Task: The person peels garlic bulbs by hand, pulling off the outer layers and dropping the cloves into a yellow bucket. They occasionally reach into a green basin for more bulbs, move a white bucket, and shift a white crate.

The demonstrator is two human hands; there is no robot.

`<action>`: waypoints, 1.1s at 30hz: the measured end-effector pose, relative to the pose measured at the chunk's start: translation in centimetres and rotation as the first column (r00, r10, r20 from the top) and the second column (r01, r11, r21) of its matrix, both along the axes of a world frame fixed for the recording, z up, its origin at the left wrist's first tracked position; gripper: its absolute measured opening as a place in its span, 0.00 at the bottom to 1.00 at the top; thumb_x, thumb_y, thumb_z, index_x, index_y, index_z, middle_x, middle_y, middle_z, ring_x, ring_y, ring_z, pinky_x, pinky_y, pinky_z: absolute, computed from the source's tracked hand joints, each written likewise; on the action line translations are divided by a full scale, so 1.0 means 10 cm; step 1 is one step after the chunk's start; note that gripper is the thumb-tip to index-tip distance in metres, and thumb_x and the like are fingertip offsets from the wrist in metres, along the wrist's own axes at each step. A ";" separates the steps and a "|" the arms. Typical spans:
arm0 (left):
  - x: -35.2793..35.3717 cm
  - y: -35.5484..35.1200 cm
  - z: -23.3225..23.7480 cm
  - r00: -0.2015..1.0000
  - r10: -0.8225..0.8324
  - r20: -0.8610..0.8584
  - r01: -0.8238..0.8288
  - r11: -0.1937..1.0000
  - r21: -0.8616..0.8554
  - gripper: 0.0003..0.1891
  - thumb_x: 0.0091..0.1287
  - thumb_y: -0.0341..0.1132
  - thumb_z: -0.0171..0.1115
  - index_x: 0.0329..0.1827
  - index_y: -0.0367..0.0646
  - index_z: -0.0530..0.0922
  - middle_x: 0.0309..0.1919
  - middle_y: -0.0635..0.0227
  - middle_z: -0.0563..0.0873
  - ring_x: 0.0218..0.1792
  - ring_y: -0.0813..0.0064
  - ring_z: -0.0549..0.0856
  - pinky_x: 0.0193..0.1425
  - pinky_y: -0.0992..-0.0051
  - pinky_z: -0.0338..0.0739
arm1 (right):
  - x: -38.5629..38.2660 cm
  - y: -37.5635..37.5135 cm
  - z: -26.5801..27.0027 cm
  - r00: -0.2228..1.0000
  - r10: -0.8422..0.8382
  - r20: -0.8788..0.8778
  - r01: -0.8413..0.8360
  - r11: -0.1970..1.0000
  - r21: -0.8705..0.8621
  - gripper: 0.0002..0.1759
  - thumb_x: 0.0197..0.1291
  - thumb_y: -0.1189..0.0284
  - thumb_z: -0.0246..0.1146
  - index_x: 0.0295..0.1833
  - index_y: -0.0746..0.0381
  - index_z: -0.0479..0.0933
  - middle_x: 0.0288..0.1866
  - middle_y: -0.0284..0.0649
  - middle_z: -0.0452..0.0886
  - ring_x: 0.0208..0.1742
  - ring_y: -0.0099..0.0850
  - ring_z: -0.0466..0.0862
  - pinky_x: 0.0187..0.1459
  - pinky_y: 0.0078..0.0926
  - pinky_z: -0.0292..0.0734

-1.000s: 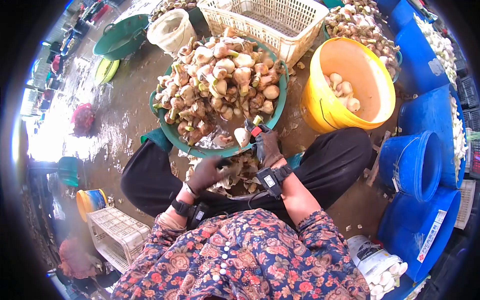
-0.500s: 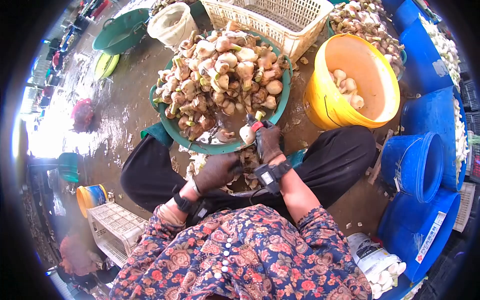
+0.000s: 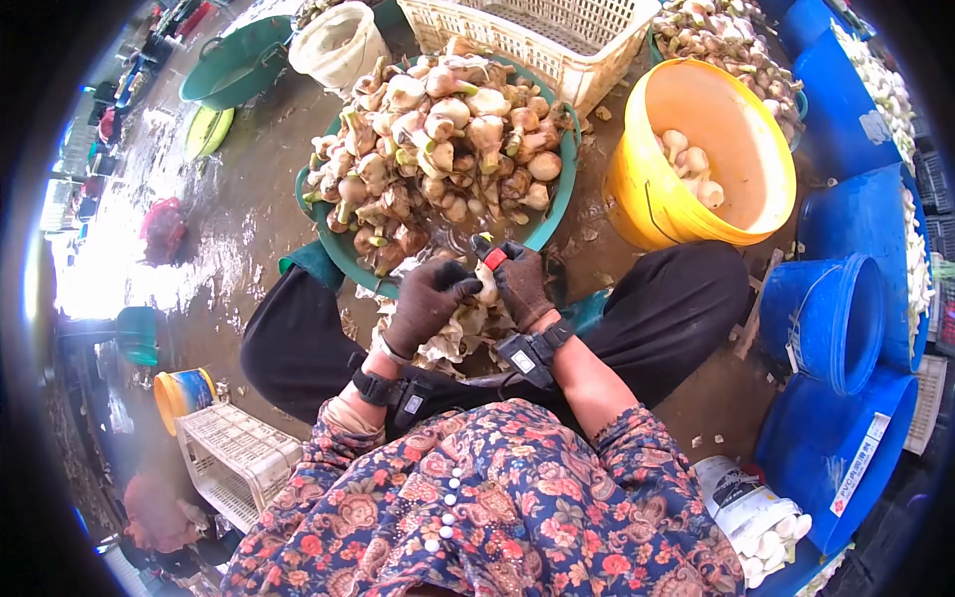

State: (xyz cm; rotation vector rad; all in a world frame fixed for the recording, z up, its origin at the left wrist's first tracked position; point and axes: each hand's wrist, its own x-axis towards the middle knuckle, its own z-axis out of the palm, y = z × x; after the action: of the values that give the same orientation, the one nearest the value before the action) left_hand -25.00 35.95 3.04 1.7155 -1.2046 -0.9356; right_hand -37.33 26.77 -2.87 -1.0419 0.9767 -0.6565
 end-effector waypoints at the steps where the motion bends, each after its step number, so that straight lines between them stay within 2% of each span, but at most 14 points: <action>1: -0.05 0.03 -0.01 0.993 -0.022 0.116 0.021 1.000 0.002 0.11 0.55 0.32 0.68 0.38 0.37 0.81 0.27 0.61 0.83 0.29 0.69 0.83 0.35 0.74 0.76 | 0.01 0.01 0.00 1.000 0.004 -0.001 -0.004 1.000 0.001 0.11 0.54 0.72 0.66 0.23 0.60 0.73 0.20 0.24 0.70 0.25 0.14 0.67 0.25 0.18 0.64; 3: -0.10 0.13 -0.01 0.960 -0.089 0.265 0.087 0.996 0.021 0.09 0.55 0.34 0.67 0.35 0.40 0.79 0.26 0.56 0.82 0.28 0.55 0.81 0.33 0.68 0.75 | 0.03 0.00 0.01 0.996 -0.041 -0.084 0.046 0.997 0.057 0.12 0.55 0.68 0.67 0.24 0.60 0.74 0.20 0.24 0.71 0.24 0.15 0.67 0.24 0.17 0.64; 4: -0.12 0.23 -0.01 0.960 -0.090 0.265 0.088 0.996 0.020 0.09 0.55 0.34 0.67 0.35 0.40 0.79 0.26 0.56 0.82 0.28 0.55 0.81 0.33 0.68 0.75 | 0.03 -0.03 -0.04 0.995 -0.043 -0.085 0.047 0.997 0.056 0.12 0.55 0.68 0.67 0.24 0.60 0.74 0.20 0.24 0.71 0.24 0.15 0.67 0.24 0.17 0.64; 6: -0.15 0.40 0.01 0.774 -0.495 0.395 0.382 0.862 0.332 0.11 0.56 0.38 0.67 0.35 0.41 0.79 0.26 0.56 0.82 0.29 0.54 0.81 0.33 0.66 0.74 | -0.01 -0.17 -0.29 0.918 -0.176 0.355 -0.025 0.869 0.494 0.14 0.55 0.62 0.67 0.26 0.60 0.76 0.20 0.24 0.71 0.22 0.17 0.68 0.24 0.18 0.64; 8: -0.13 0.40 0.01 0.855 -0.365 0.368 0.263 0.917 0.299 0.12 0.55 0.39 0.67 0.36 0.41 0.80 0.26 0.57 0.82 0.28 0.56 0.81 0.32 0.67 0.75 | -0.02 -0.18 -0.26 0.926 -0.116 0.359 -0.059 0.895 0.443 0.18 0.53 0.56 0.68 0.27 0.60 0.78 0.21 0.26 0.72 0.22 0.17 0.68 0.24 0.18 0.64; 10: -0.08 0.37 0.00 0.952 -0.075 0.297 0.000 0.970 0.244 0.14 0.54 0.41 0.69 0.36 0.41 0.80 0.25 0.58 0.82 0.27 0.62 0.82 0.31 0.70 0.75 | 0.02 -0.13 -0.19 0.988 -0.143 -0.054 0.153 0.914 0.377 0.20 0.51 0.54 0.69 0.27 0.61 0.78 0.21 0.28 0.73 0.23 0.18 0.68 0.25 0.20 0.64; 12: -0.08 0.16 0.06 0.964 0.151 0.218 -0.107 0.974 -0.200 0.11 0.54 0.33 0.69 0.39 0.43 0.81 0.27 0.63 0.82 0.28 0.68 0.82 0.31 0.72 0.75 | 0.04 -0.05 -0.18 0.986 -0.142 -0.083 0.162 0.921 0.354 0.21 0.50 0.53 0.70 0.27 0.62 0.78 0.22 0.28 0.73 0.23 0.19 0.68 0.26 0.21 0.65; 15: -0.04 0.01 0.07 0.917 0.114 0.381 -0.039 0.979 -0.198 0.12 0.54 0.33 0.69 0.41 0.45 0.81 0.30 0.65 0.82 0.30 0.66 0.82 0.32 0.71 0.75 | 0.05 -0.06 -0.04 0.989 -0.116 -0.094 0.140 0.937 0.321 0.22 0.49 0.53 0.70 0.27 0.64 0.78 0.23 0.28 0.74 0.24 0.20 0.68 0.27 0.24 0.65; 17: 0.01 0.00 0.03 0.890 -0.054 0.453 0.141 0.977 -0.159 0.11 0.53 0.34 0.69 0.39 0.45 0.82 0.32 0.65 0.82 0.34 0.63 0.82 0.33 0.71 0.76 | 0.00 -0.06 -0.09 0.992 -0.091 -0.091 0.116 0.939 0.322 0.22 0.49 0.54 0.70 0.27 0.64 0.77 0.24 0.28 0.74 0.25 0.20 0.68 0.27 0.24 0.65; 23: -0.08 0.07 -0.06 0.916 -0.081 0.393 0.143 0.981 -0.130 0.09 0.52 0.34 0.68 0.35 0.45 0.82 0.28 0.62 0.82 0.29 0.58 0.82 0.32 0.68 0.75 | -0.03 -0.02 -0.28 0.964 0.000 -0.265 0.062 0.972 0.227 0.24 0.48 0.53 0.70 0.21 0.66 0.76 0.18 0.30 0.73 0.23 0.21 0.64 0.24 0.28 0.63; 25: -0.11 0.07 -0.08 0.912 -0.087 0.400 0.140 0.985 -0.105 0.08 0.52 0.34 0.68 0.34 0.45 0.81 0.27 0.62 0.82 0.29 0.58 0.82 0.31 0.67 0.75 | -0.07 -0.03 -0.23 0.924 0.091 -0.372 -0.026 0.984 0.177 0.18 0.49 0.58 0.72 0.28 0.61 0.77 0.22 0.29 0.75 0.21 0.19 0.68 0.24 0.22 0.64; 29: -0.16 0.12 -0.07 0.889 -0.112 0.445 0.148 0.988 -0.047 0.06 0.53 0.34 0.66 0.30 0.43 0.79 0.26 0.59 0.82 0.28 0.54 0.81 0.32 0.64 0.75 | -0.06 -0.02 -0.38 0.924 0.067 -0.376 -0.012 0.989 0.148 0.17 0.48 0.58 0.72 0.27 0.60 0.77 0.21 0.28 0.75 0.19 0.19 0.69 0.23 0.22 0.65; 32: -0.15 0.28 -0.11 0.863 -0.228 0.452 0.258 0.966 -0.005 0.09 0.56 0.38 0.63 0.26 0.42 0.78 0.25 0.55 0.81 0.29 0.50 0.81 0.33 0.60 0.74 | -0.04 -0.02 -0.50 0.973 -0.005 -0.231 0.063 0.968 0.244 0.18 0.50 0.56 0.70 0.28 0.59 0.77 0.19 0.28 0.74 0.16 0.21 0.69 0.22 0.21 0.65; 33: -0.16 0.40 -0.07 0.803 -0.411 0.432 0.350 0.911 0.217 0.12 0.57 0.42 0.61 0.27 0.42 0.79 0.25 0.55 0.82 0.30 0.50 0.81 0.34 0.59 0.74 | -0.07 -0.06 -0.47 0.988 -0.067 -0.142 0.118 0.912 0.393 0.20 0.50 0.54 0.69 0.28 0.62 0.78 0.19 0.32 0.75 0.19 0.23 0.72 0.23 0.23 0.67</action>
State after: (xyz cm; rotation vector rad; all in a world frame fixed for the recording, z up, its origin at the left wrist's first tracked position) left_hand -26.57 39.92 2.30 1.9050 -1.9065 -0.8598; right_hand -38.01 26.20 -7.57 -0.6813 1.2178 -0.4437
